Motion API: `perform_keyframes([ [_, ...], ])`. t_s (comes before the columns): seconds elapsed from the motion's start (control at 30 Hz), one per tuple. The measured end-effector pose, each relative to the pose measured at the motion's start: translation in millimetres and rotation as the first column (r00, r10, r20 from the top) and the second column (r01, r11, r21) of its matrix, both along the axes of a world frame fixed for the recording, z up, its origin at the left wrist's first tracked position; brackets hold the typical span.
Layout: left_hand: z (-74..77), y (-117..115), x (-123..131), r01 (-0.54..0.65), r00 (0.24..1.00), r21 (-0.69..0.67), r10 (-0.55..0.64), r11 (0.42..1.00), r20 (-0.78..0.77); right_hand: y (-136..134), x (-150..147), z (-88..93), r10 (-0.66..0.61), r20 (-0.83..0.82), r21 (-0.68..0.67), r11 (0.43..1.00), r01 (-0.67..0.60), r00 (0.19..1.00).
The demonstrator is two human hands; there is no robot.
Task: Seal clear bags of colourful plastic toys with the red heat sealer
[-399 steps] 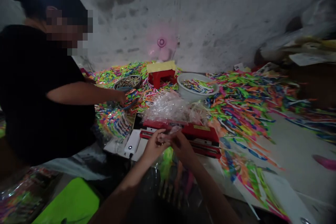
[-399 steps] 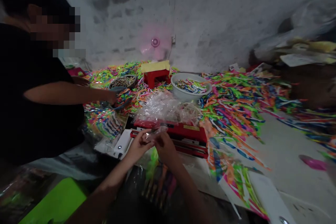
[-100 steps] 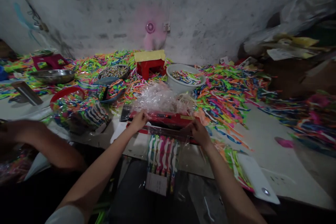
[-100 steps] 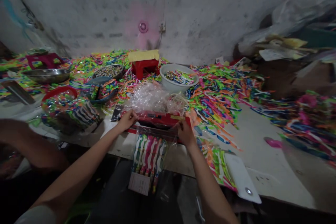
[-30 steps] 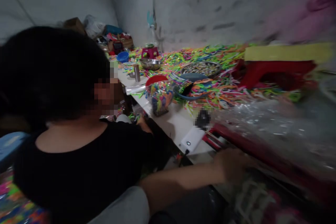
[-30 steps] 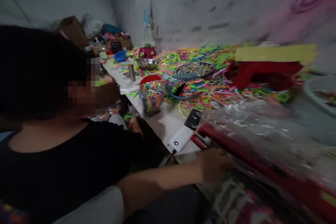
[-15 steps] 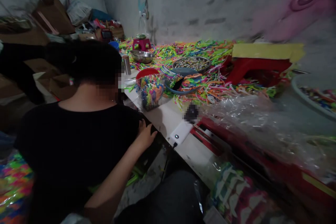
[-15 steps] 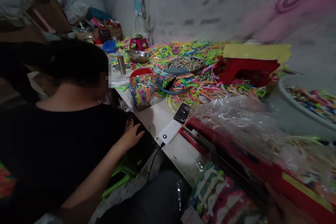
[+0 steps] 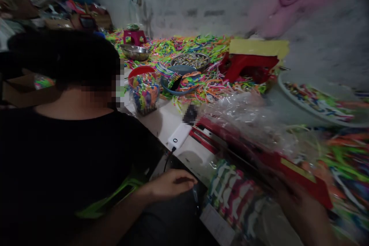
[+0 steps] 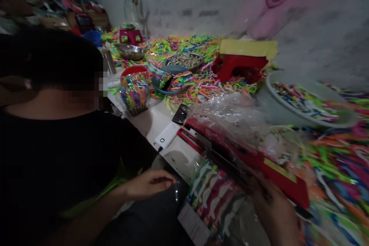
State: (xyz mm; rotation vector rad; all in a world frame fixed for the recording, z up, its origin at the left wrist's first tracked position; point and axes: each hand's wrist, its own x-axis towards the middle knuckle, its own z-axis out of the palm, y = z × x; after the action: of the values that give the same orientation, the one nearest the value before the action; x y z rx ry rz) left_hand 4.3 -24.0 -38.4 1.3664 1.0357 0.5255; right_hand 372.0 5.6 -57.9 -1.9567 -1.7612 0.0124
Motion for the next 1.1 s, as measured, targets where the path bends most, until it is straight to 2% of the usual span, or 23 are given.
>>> perform_keyframes([
  [0.17, -2.9, 7, 26, -0.098, 0.995, 0.179, 0.093, 0.979, 0.035, -19, -11, 18.9, -0.075, -0.208, -0.027, 0.997, 0.07, 0.975],
  [0.23, -4.1, 22, 31, -0.147, 0.989, 0.314, 0.143, 0.938, 0.036, -24, -17, 25.8, -0.082, -0.234, -0.021, 0.997, 0.079, 0.969],
  [0.27, -4.2, 33, 35, -0.172, 0.984, 0.412, 0.178, 0.895, 0.025, -24, -18, 27.4, -0.078, -0.243, -0.017, 0.997, 0.076, 0.967],
  [0.33, -2.1, 64, 46, -0.175, 0.971, 0.618, 0.24, 0.767, -0.022, -20, -16, 26.0, -0.062, -0.243, 0.012, 0.998, 0.067, 0.968],
  [0.4, 3.3, 99, 64, -0.105, 0.954, 0.737, 0.278, 0.668, -0.116, -11, -9, 19.2, -0.038, -0.209, 0.046, 0.998, 0.049, 0.977],
  [0.43, 7.0, 117, 74, -0.052, 0.94, 0.76, 0.288, 0.648, -0.182, -6, -5, 14.3, -0.023, -0.178, 0.056, 0.998, 0.034, 0.984],
  [0.5, 14.4, 146, 94, 0.084, 0.901, 0.767, 0.28, 0.637, -0.332, 2, 3, 3.5, 0.021, -0.1, 0.04, 0.999, -0.017, 0.995],
  [0.57, 20.2, 165, 111, 0.245, 0.839, 0.736, 0.243, 0.631, -0.487, 9, 7, -5.4, 0.064, -0.008, -0.014, 0.998, -0.064, 0.998],
  [0.63, 23.2, 175, 123, 0.384, 0.759, 0.683, 0.208, 0.622, -0.617, 12, 6, -9.4, 0.077, 0.093, -0.073, 0.995, -0.07, 0.993],
  [0.7, 23.8, 180, 129, 0.457, 0.7, 0.65, 0.205, 0.607, -0.684, 13, 0, -7.8, 0.069, 0.206, -0.133, 0.99, -0.042, 0.976],
  [0.77, 23.1, 182, 130, 0.467, 0.701, 0.67, 0.221, 0.577, -0.678, 11, -8, -2.7, 0.058, 0.315, -0.181, 0.983, 0.0, 0.947],
  [0.83, 22.0, 182, 130, 0.442, 0.738, 0.708, 0.226, 0.551, -0.636, 10, -16, 2.3, 0.049, 0.404, -0.204, 0.978, 0.038, 0.913],
  [0.9, 21.0, 180, 131, 0.407, 0.77, 0.725, 0.219, 0.556, -0.599, 9, -21, 5.1, 0.043, 0.459, -0.197, 0.979, 0.054, 0.887],
  [1.0, 20.1, 176, 134, 0.354, 0.793, 0.736, 0.232, 0.577, -0.563, 9, -24, 5.4, 0.035, 0.473, -0.182, 0.981, 0.059, 0.88],
  [1.1, 19.9, 176, 138, 0.35, 0.808, 0.747, 0.222, 0.565, -0.546, 8, -26, 5.3, 0.035, 0.452, -0.208, 0.976, 0.067, 0.892],
])
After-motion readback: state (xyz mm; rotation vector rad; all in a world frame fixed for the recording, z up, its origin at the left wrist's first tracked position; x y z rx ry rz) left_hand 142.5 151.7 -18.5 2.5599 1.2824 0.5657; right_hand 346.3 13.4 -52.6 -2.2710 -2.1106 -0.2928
